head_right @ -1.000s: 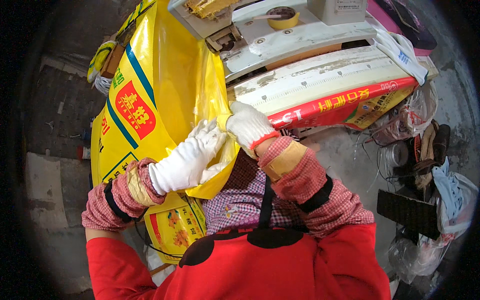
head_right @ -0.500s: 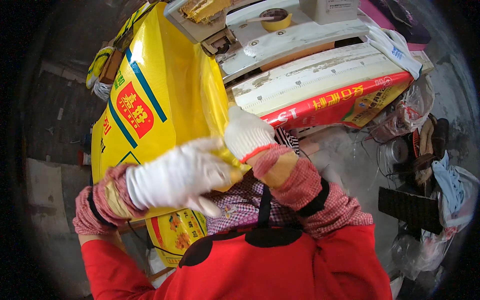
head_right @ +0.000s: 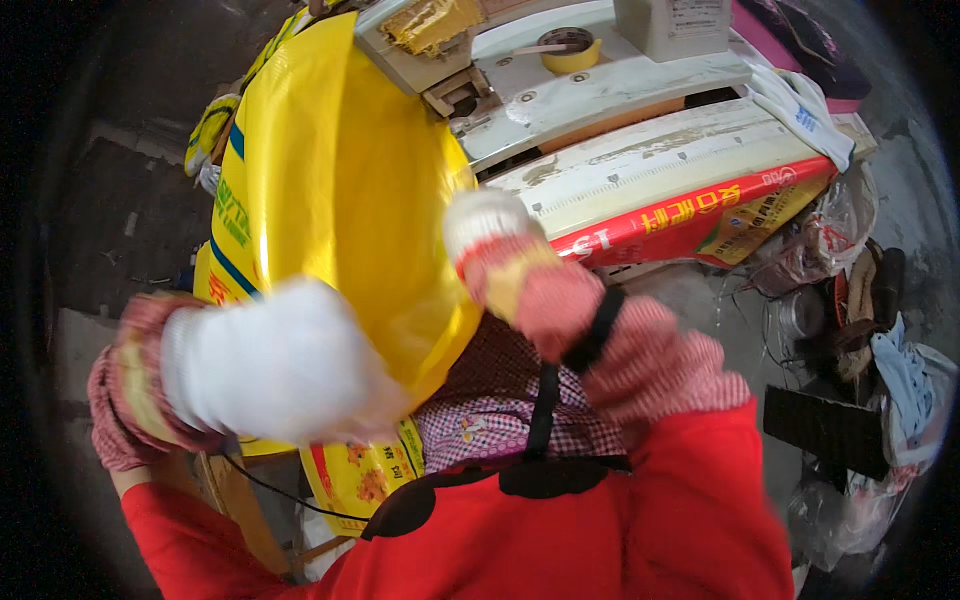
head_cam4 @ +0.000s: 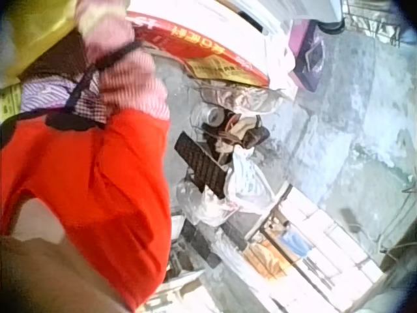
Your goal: Inserting plastic liners into woven sacks and organizing them at a workstation.
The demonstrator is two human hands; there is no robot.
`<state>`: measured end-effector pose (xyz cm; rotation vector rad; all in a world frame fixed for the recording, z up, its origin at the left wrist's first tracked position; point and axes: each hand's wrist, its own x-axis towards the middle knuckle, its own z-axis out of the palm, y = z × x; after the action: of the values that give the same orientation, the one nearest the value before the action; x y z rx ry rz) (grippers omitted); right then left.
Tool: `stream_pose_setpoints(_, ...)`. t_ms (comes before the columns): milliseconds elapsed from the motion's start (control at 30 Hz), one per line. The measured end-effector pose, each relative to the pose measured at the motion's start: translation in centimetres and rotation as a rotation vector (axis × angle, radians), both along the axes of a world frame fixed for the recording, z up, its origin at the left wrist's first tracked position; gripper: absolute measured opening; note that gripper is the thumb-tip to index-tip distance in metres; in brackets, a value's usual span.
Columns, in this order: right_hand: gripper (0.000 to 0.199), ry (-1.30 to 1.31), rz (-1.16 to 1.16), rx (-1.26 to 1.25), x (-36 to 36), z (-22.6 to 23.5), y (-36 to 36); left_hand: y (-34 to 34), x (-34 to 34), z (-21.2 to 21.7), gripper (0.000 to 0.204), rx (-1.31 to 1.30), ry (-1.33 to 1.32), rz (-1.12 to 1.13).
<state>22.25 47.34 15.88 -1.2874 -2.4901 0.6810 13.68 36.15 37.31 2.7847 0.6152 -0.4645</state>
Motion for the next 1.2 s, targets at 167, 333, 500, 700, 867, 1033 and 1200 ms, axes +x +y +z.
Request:
stream_pose_setpoints(167, 0.017, 0.361, 0.196, 0.439, -1.7, -2.3, 4.2, 0.4, 3.0, -8.6, 0.007, 0.016, -0.25, 0.153)
stream_pose_setpoints(333, 0.017, 0.111, -0.02, 0.133, 0.7, 1.3, 0.4, 5.3, 3.6, -6.9, 0.01, 0.313, -0.207, 0.096)
stream_pose_setpoints(500, 0.018, -0.131, -0.25, 0.016, 0.8, 2.2, -4.0, 13.4, 2.3, -5.8, 0.018, 0.601, 0.26, 0.385)
stream_pose_setpoints(700, 0.022, -0.068, -0.212, -0.036, 3.4, 1.8, -4.7, 9.4, -1.0, -11.8, 0.019, -0.126, 0.604, 0.445)
stream_pose_setpoints(867, 0.019, 0.04, -0.182, -0.089, 4.5, 0.4, -7.1, 1.0, -3.8, -15.3, 0.019, -0.366, 0.469, 0.469)
stream_pose_setpoints(1033, 0.029, 0.229, -0.149, -0.178, 6.0, -0.9, -8.3, 2.6, -1.5, -11.4, 0.03, 0.189, -0.064, 0.899)
stream_pose_setpoints(1200, 0.066, 0.482, -0.111, -0.531, 7.4, -1.8, -9.6, 2.3, -1.3, -14.8, 0.059, 0.19, -0.184, 0.737)
